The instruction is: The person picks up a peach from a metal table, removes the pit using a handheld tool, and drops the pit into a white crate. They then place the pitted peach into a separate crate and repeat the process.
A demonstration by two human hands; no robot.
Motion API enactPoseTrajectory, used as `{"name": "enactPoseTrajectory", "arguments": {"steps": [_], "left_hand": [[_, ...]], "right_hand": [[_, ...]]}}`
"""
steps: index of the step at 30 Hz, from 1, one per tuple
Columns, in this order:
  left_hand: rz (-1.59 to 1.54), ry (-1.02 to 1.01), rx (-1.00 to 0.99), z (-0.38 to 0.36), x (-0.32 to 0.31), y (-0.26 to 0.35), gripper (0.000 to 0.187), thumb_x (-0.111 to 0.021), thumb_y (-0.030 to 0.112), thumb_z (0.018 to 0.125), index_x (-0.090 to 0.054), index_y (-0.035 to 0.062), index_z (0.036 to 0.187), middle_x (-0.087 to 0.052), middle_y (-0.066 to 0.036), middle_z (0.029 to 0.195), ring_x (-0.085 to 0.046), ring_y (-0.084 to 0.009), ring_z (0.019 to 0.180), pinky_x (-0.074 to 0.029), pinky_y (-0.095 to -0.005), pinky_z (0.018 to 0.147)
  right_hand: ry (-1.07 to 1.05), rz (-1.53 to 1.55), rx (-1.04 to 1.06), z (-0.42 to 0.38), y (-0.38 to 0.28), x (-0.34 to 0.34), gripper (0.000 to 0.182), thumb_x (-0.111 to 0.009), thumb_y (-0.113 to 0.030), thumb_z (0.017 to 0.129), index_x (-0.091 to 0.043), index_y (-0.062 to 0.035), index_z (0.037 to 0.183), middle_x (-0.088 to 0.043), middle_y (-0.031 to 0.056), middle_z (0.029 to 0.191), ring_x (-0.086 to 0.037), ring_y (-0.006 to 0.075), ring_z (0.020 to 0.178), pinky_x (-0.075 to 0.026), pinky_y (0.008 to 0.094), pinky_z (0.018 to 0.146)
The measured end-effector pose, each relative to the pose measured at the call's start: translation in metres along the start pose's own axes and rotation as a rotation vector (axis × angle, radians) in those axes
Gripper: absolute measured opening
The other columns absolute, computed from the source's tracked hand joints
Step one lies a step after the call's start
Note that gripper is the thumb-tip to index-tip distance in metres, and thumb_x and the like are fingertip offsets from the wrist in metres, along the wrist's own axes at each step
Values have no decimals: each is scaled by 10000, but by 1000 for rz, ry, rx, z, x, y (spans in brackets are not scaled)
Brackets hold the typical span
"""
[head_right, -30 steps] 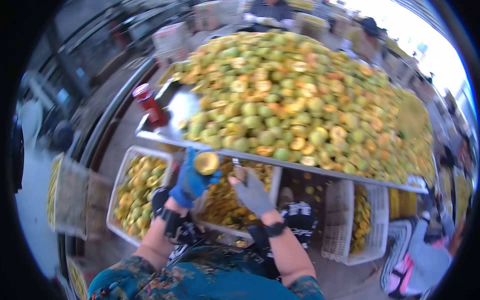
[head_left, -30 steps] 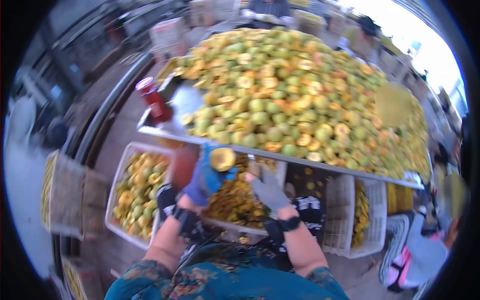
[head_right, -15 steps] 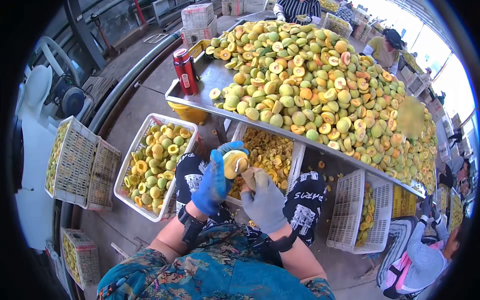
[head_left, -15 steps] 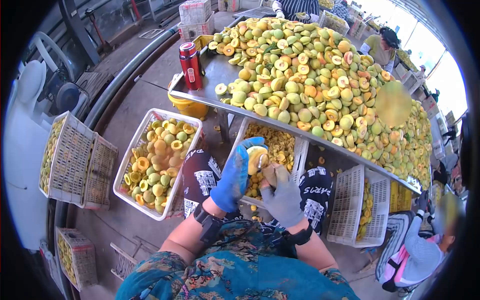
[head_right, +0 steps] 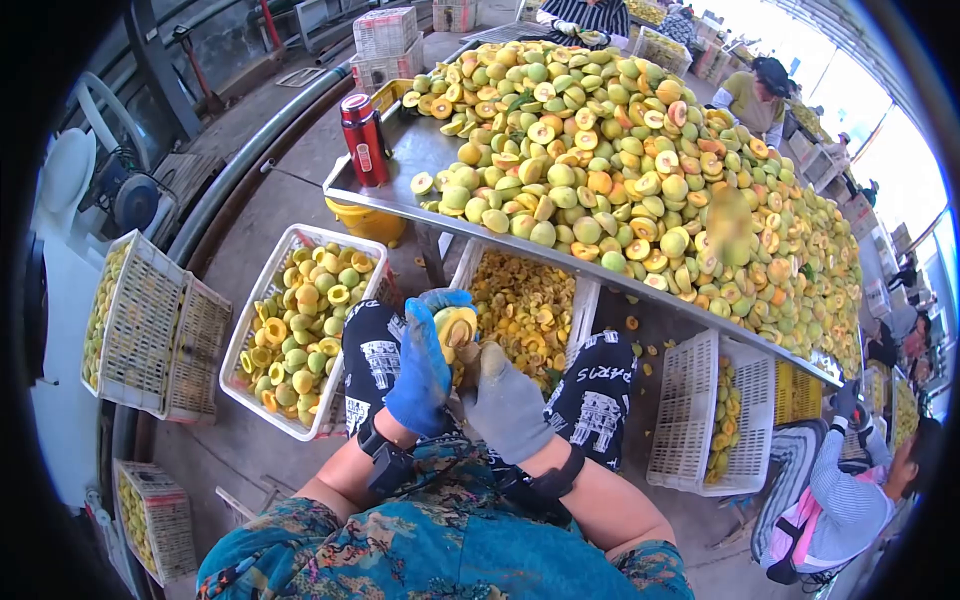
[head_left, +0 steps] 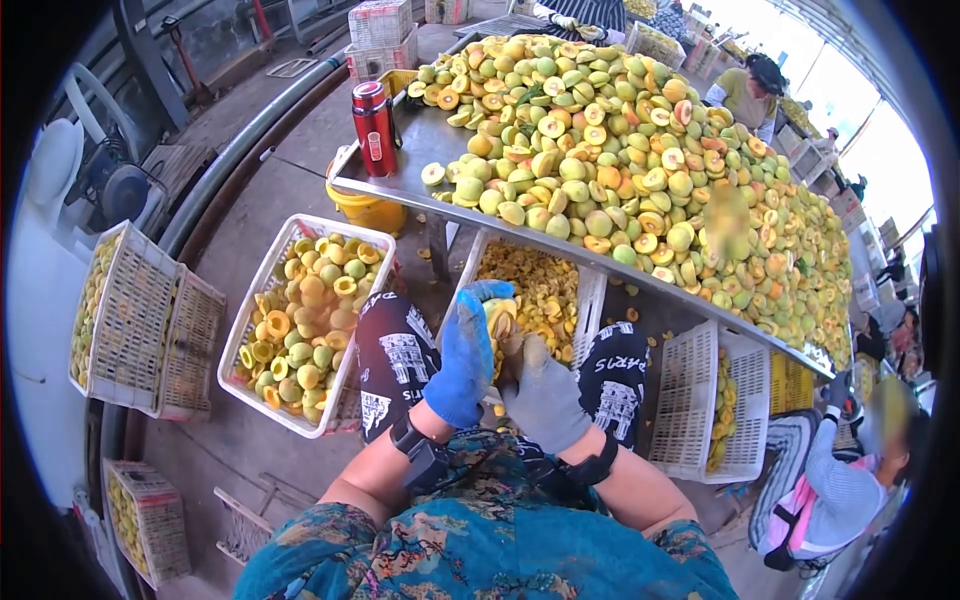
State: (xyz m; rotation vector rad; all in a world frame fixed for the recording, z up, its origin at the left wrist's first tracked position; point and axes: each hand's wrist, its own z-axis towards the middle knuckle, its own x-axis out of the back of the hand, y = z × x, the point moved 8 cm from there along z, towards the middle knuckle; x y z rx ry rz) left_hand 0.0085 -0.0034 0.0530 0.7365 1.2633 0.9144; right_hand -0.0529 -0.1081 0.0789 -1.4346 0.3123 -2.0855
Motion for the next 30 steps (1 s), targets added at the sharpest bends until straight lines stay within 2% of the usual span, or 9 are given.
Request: {"name": "enactPoseTrajectory", "arguments": {"steps": [6,11,13,14,15,17,21,26,30], "left_hand": [[124,-13,-46,6,-1,-3,644,-246,600,1001,-548,44,1122,-594,-61,1049,-564,-151,949,-437,-300,917],[436,-53,-254,4,-9,19,403,-331,381,1051,-563,52,1070,-572,-51,968,-551,-147,903,-450,-300,852],[446,-84,-164,6,2,-5,348,-311,323,1061,-569,90,1035,-562,-26,884,-550,-143,835,-458,-304,833],[239,-83,-94,13,10,-26,379,-290,328,1067,-574,89,990,-569,-29,901,-554,-145,819,-459,-297,834],[503,-79,-230,9,-12,8,465,-247,373,1071,-582,75,950,-580,-34,908,-557,-143,813,-459,-294,834],[43,-165,189,20,4,-32,623,-219,525,1037,-604,46,931,-612,-56,812,-573,-150,756,-473,-268,785],[148,-254,125,20,-22,-4,715,-246,611,998,-607,3,891,-634,-92,771,-608,-175,714,-495,-269,724],[327,-607,240,28,-38,-11,770,-259,642,979,-631,-14,823,-646,-109,741,-627,-200,686,-509,-294,701],[144,-323,155,22,-55,8,748,-282,628,983,-642,-19,877,-663,-110,775,-628,-200,680,-510,-308,684]], "right_hand": [[-98,-9,6,5,-6,2,372,-643,-183,808,-461,-29,1093,-616,196,743,-621,410,620,-500,501,549],[-229,90,-108,1,12,-14,433,-666,-237,792,-492,-14,1120,-642,219,802,-653,410,715,-524,497,596],[-297,79,-141,-1,20,-17,450,-665,-251,792,-476,4,1112,-647,222,800,-653,416,713,-526,493,601],[-327,75,-196,-4,24,-18,449,-660,-250,796,-466,14,1102,-648,222,789,-651,418,709,-525,491,601],[-296,109,-200,-5,26,-19,435,-645,-231,804,-459,27,1102,-640,230,776,-648,422,718,-517,491,604],[-265,178,-141,-6,27,-19,411,-614,-189,817,-444,50,1105,-627,245,756,-639,432,730,-498,498,613],[-295,323,-104,-8,26,-14,358,-572,-140,832,-425,59,1091,-613,267,746,-617,459,729,-462,515,627],[-394,412,-213,-8,20,9,327,-569,-160,838,-450,56,1053,-612,287,772,-618,460,772,-466,504,660],[-333,432,-198,0,42,2,289,-564,-159,841,-477,50,1020,-614,290,799,-616,465,786,-469,499,674]]}}
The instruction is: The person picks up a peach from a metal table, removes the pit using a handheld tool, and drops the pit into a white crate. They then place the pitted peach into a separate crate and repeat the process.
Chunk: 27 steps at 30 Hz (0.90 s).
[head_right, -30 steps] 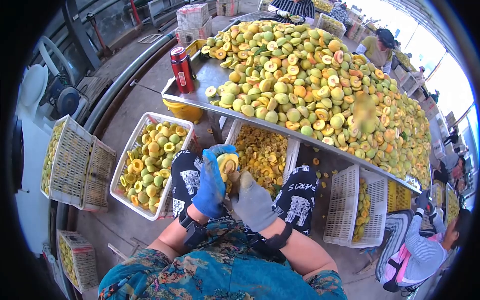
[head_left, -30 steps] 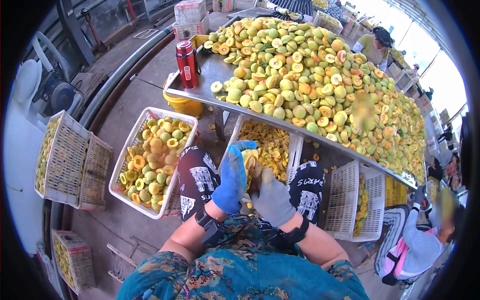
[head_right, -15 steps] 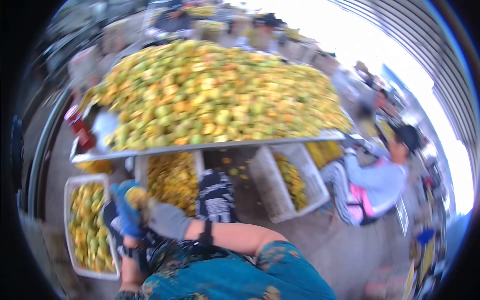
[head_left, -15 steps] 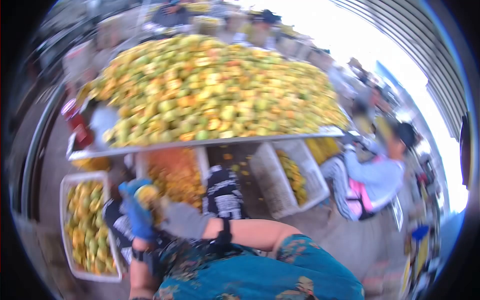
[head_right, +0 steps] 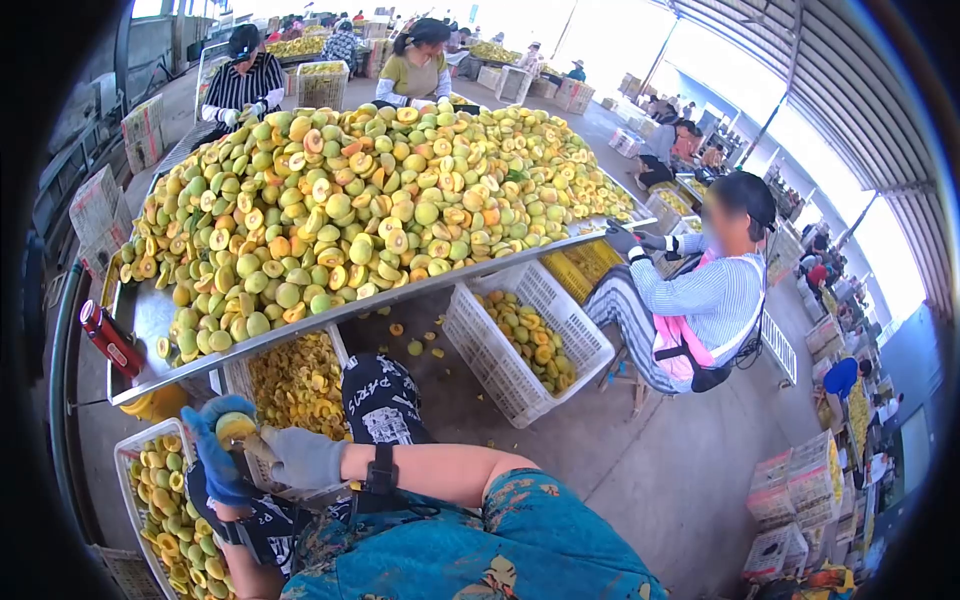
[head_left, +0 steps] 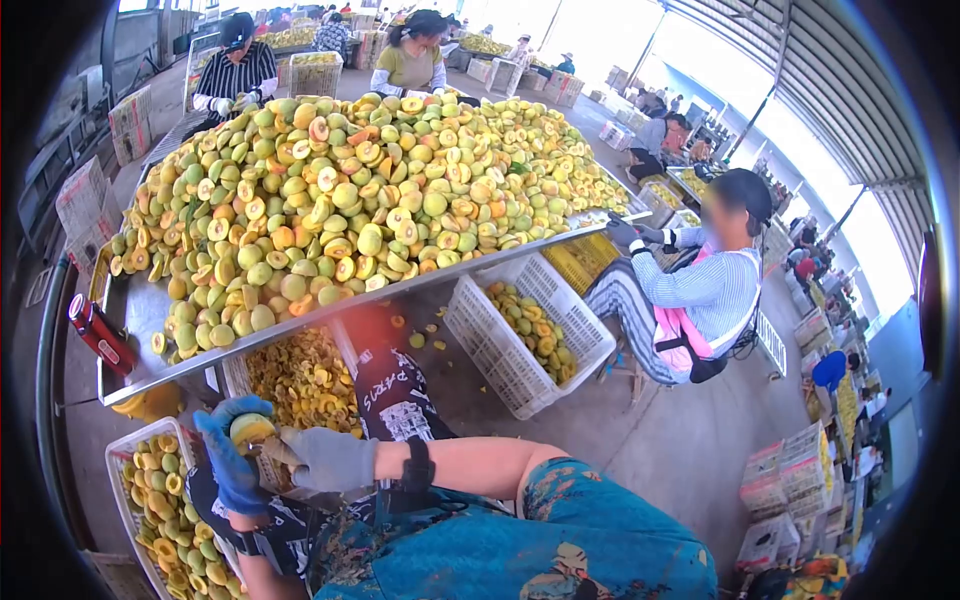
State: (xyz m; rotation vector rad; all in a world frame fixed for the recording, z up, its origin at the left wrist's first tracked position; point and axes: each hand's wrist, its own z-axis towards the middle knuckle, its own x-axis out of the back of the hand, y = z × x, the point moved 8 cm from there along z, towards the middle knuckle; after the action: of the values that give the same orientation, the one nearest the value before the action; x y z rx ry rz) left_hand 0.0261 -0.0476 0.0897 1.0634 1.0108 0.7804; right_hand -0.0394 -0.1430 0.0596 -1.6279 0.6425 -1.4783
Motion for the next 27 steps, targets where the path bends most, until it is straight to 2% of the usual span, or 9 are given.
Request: {"name": "enactPoseTrajectory", "arguments": {"steps": [5,9,13,15,17,20,22,25,27], "left_hand": [[8,60,-28,3,13,-13,616,-414,535,989,-638,-23,858,-666,-113,778,-624,-192,663,-508,-305,658],[144,-201,-70,14,-1,-6,517,-504,435,969,-633,-24,768,-654,-121,735,-617,-191,627,-501,-302,614],[98,-359,-209,22,-7,-4,493,-560,402,937,-654,-48,757,-657,-122,708,-634,-191,632,-506,-295,611],[58,-321,-117,24,-3,-20,479,-561,386,932,-654,-49,755,-658,-124,705,-636,-193,631,-507,-295,608],[13,-301,-29,28,-2,-28,464,-563,370,928,-654,-50,754,-658,-126,702,-639,-196,630,-507,-294,605],[267,-230,-25,34,6,-41,428,-545,353,924,-645,-30,758,-654,-123,712,-640,-191,639,-501,-289,596],[280,-428,-112,45,-3,-40,433,-515,365,942,-631,-22,786,-660,-125,766,-629,-184,642,-500,-291,600],[165,-210,-95,50,1,-55,496,-439,429,989,-599,-12,825,-623,-127,750,-594,-197,599,-482,-290,569],[66,-202,-58,50,-3,-60,500,-432,446,993,-583,1,823,-610,-123,738,-589,-199,590,-477,-292,554]], "right_hand": [[-9,126,88,2,0,-7,320,-561,-180,835,-502,55,1044,-628,275,836,-611,467,818,-473,492,705],[-31,-76,97,-2,-3,-10,298,-504,-198,918,-499,-6,1146,-555,246,930,-605,439,860,-469,479,734],[-164,316,-115,2,0,-10,321,-495,-205,914,-507,1,1159,-593,266,917,-612,444,872,-472,482,760],[-241,462,-165,0,6,-21,320,-489,-197,911,-508,5,1158,-610,272,909,-612,449,878,-475,481,766],[76,74,52,6,22,-14,292,-544,-211,853,-556,-38,1087,-646,242,876,-625,427,810,-481,478,695],[4,123,-64,3,-2,5,329,-555,-228,851,-524,-5,1092,-635,260,882,-610,463,863,-475,496,748],[103,132,-46,6,8,0,309,-593,-229,824,-512,-4,1021,-629,259,872,-607,462,855,-468,501,736],[238,143,-141,7,25,-1,288,-579,-219,835,-524,-7,1022,-630,256,877,-606,461,858,-467,496,723],[177,151,-2,16,20,-3,267,-542,-237,897,-551,-14,1043,-634,249,878,-617,442,839,-473,467,711]]}}
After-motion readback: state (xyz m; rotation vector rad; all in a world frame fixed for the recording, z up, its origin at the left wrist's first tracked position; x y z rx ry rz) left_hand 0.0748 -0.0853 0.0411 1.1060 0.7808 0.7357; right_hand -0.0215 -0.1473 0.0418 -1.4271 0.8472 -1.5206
